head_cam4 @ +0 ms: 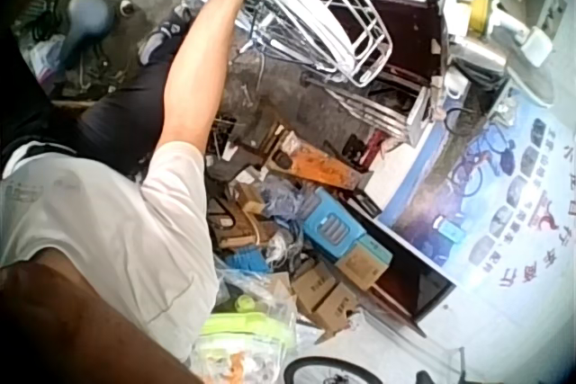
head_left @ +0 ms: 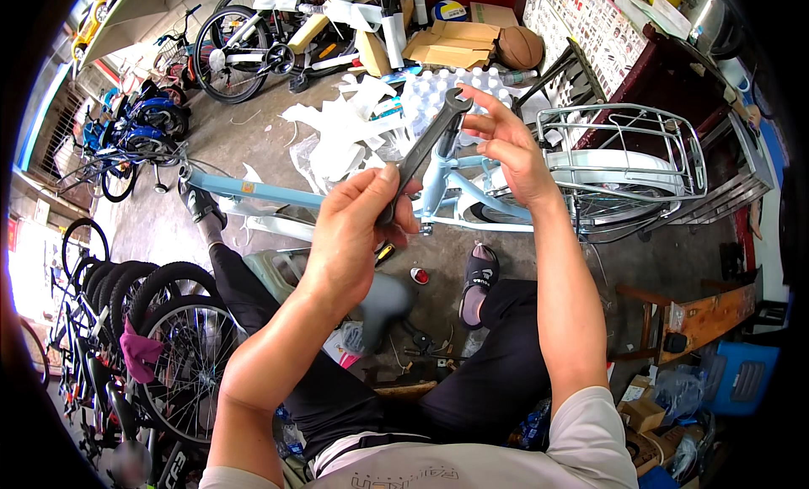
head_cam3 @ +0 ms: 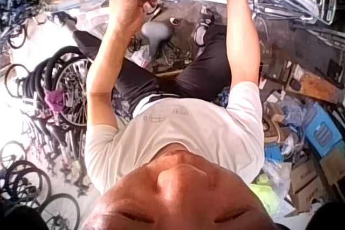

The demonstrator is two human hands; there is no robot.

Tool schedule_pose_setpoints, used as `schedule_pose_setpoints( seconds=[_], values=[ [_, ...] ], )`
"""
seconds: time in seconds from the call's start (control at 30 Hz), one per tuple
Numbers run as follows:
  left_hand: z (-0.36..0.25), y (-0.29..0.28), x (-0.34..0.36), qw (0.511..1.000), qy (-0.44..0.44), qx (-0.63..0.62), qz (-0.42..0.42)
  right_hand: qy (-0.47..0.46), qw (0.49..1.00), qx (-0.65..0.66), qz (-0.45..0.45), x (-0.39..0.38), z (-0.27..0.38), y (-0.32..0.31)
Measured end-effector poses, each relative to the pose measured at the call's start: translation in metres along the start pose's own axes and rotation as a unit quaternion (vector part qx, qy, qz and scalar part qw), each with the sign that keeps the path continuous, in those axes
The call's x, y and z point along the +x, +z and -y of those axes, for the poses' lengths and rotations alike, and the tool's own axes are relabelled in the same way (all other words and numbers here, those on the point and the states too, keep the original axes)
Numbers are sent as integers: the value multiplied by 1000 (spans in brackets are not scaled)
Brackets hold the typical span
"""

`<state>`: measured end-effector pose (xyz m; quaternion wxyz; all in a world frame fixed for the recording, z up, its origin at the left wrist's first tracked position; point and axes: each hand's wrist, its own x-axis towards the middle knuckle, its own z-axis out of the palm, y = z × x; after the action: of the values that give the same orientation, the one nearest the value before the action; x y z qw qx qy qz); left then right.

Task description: The person attaches a bicycle seat to the frame. They use a wrench to adjust the bolt on the seat post clamp, then place the saddle onto the post and press down by hand to secure it.

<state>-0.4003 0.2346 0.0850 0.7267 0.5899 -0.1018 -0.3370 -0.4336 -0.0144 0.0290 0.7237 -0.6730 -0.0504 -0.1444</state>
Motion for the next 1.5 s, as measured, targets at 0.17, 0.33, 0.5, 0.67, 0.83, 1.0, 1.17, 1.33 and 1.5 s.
schedule_pose_setpoints(
  seconds=[0.17,0.33,0.5,0.67,0.83,1.0,1.17,1.33,1.5],
  values=[
    [-30,10,-8,991,125,-45,36,9,998,54,8,2,-3,0],
    [0,-1,6,997,42,-53,38,4,999,54,4,2,-3,2],
    [13,2,0,1000,-24,-20,-3,0,999,34,13,2,2,4],
    [-27,20,-13,994,89,-52,26,21,999,31,-36,0,-7,-2],
    [-26,11,-10,985,154,-62,48,7,999,48,10,2,-5,-2],
    [15,2,2,998,-50,-35,-26,2,999,34,-9,2,-3,2],
    [-4,8,-6,999,26,-41,11,-11,999,23,-22,1,-4,3],
    [-33,13,-14,976,195,-70,66,12,999,44,10,2,-8,-4],
    [-3,4,5,991,123,-39,33,-6,1000,12,12,2,-2,-2]
  ],
)
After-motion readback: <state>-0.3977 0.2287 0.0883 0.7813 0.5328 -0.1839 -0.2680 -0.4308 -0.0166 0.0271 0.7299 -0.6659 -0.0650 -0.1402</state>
